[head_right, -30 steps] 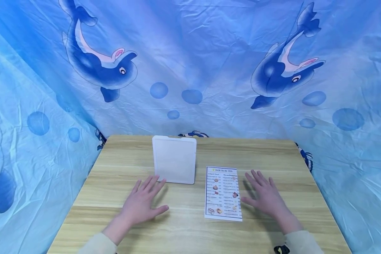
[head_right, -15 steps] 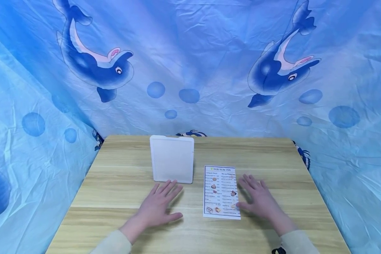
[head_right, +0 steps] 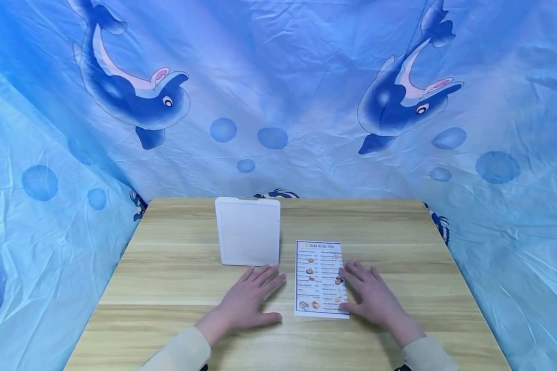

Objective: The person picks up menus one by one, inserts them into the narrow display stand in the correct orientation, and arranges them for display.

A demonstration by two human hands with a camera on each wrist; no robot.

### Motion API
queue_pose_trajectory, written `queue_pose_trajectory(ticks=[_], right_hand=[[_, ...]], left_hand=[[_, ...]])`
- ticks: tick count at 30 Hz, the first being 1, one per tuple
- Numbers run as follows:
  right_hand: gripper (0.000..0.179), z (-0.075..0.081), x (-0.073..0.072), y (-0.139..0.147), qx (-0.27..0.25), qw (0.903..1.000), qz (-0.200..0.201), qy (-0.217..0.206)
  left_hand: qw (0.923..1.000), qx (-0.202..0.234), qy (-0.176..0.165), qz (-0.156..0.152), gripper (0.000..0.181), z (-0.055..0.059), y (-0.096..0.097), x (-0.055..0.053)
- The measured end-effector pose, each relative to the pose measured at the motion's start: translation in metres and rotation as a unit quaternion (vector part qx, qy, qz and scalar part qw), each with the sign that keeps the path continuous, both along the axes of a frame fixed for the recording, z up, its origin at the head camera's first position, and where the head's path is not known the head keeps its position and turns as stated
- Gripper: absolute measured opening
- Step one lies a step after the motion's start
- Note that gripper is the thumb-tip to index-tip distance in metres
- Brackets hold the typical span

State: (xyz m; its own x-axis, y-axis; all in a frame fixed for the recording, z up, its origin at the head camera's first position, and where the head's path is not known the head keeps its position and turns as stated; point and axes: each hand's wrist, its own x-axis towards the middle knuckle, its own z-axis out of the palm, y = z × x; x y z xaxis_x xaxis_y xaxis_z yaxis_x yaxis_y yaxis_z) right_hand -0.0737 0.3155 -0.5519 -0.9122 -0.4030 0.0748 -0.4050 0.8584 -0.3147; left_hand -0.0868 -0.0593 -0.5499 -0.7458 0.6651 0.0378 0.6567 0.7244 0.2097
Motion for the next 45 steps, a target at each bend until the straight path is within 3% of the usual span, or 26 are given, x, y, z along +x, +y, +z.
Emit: queue_pose_trajectory(ticks=[11, 23, 30, 36, 45], right_hand=[[0.089, -0.005, 0.001, -0.004, 0.013, 0.9999, -0.003, -0.008], [0.088, -0.017, 0.002, 0.0, 0.021, 0.9995, 0.017, -0.014], [0.082, -0.018, 0.004, 0.0, 0.029, 0.9991, 0.016, -0.025], [0.08, -0.018, 0.005, 0.0, 0.015, 0.9994, 0.03, -0.007], [0.08, -0.018, 0.006, -0.003, 0.015, 0.9987, 0.022, -0.044]], left_hand=[[0.9992, -0.023, -0.027, -0.016, 0.09, 0.0, 0.024, -0.011], [0.9982, -0.042, 0.005, -0.043, 0.09, -0.013, 0.045, -0.023], [0.995, -0.083, 0.011, -0.053, 0.089, -0.008, 0.056, -0.019], [0.9954, -0.078, 0.025, -0.05, 0.088, -0.012, 0.059, -0.022], [0.9939, -0.092, 0.021, -0.057, 0.088, -0.016, 0.063, -0.023]])
